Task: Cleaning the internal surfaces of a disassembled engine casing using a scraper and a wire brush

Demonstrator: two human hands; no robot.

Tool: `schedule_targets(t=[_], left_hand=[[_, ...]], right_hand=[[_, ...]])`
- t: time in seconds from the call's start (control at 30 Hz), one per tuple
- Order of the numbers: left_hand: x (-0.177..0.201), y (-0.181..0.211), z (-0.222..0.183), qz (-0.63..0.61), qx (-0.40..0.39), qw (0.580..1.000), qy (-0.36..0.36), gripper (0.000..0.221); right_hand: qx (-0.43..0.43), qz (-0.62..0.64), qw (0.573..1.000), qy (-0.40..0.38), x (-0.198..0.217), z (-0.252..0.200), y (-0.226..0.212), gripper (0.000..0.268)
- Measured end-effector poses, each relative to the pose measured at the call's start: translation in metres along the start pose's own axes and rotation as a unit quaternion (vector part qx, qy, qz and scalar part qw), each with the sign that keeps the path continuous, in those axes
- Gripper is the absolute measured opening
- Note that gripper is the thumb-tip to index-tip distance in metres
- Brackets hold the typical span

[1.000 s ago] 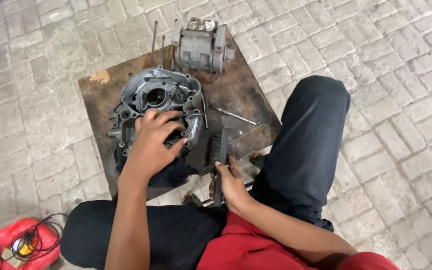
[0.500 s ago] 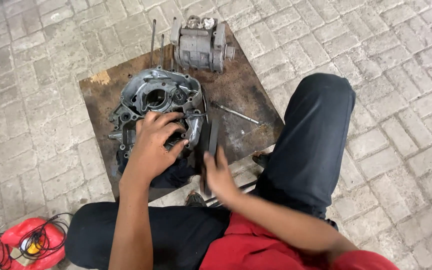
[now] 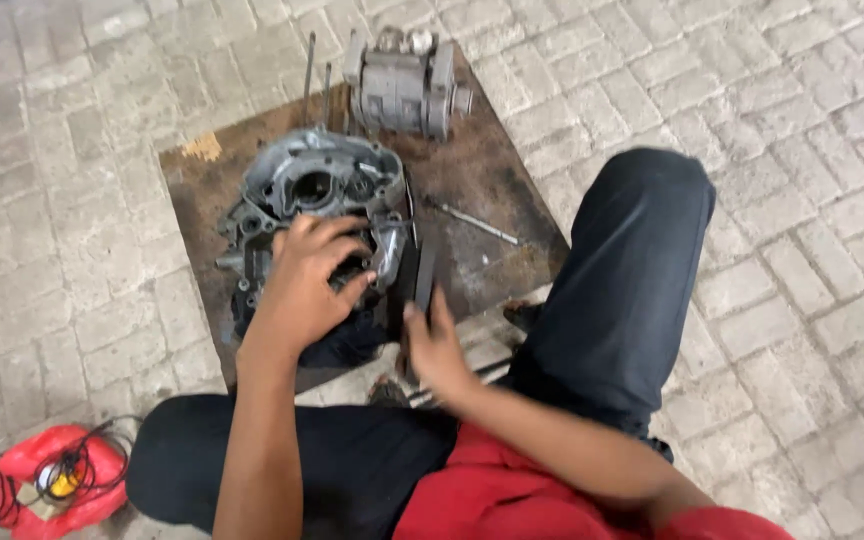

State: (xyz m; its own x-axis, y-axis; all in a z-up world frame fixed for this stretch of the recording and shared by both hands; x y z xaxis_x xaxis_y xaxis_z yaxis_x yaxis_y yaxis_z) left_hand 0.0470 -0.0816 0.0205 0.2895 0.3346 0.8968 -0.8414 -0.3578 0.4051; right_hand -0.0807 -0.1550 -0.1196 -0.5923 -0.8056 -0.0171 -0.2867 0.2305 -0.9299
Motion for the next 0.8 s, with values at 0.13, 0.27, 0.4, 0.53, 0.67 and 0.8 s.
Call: schedule_targets(t=[0.13,0.27,0.4,0.53,0.67,0.8], left_hand=[[0.000,0.000,-0.001,-0.006,0.005,1.000,0.007,0.015],[-0.010,-0.007,0.000,-0.010,0.005,1.000,-0.015,0.019],[-0.001,-0.001,0.002,-0.006,-0.001,1.000,0.001,0.014],[-0.002,-0.004,0.001,-0.004,0.009,1.000,0.002,0.015],[-0.004,-0.004,0.004,-0.012,0.013,1.000,-0.004,0.016],[-0.007,-0.008,0.003,-0.003,0.005,1.000,0.008,0.019]], right_hand=[[-0.026,0.095,0.995,-0.025,-0.006,0.022,-0.024,0.075],[-0.013,0.047,0.998,-0.046,-0.015,-0.027,-0.018,0.074],[0.160,-0.011,0.987,0.009,0.001,0.011,0.011,0.066],[0.146,-0.011,0.989,0.002,0.002,0.018,-0.025,0.073],[0.155,-0.015,0.988,-0.025,-0.003,-0.023,-0.023,0.067],[0.128,-0.042,0.990,-0.030,-0.004,-0.026,-0.034,0.072]])
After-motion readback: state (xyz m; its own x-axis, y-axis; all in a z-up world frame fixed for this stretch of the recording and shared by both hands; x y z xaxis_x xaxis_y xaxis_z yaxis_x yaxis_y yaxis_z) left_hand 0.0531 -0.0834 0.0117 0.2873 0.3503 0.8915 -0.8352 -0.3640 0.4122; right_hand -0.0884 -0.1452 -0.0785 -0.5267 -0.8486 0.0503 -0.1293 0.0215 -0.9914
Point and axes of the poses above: each hand's wrist, its own z-axis towards the middle knuckle, its own x-axis out of the back of the hand, y = z × x, the point moved 9 cm from there along z, towards the middle knuckle, and after that the axes turned 3 degrees about -x, right-handed, at the moved point
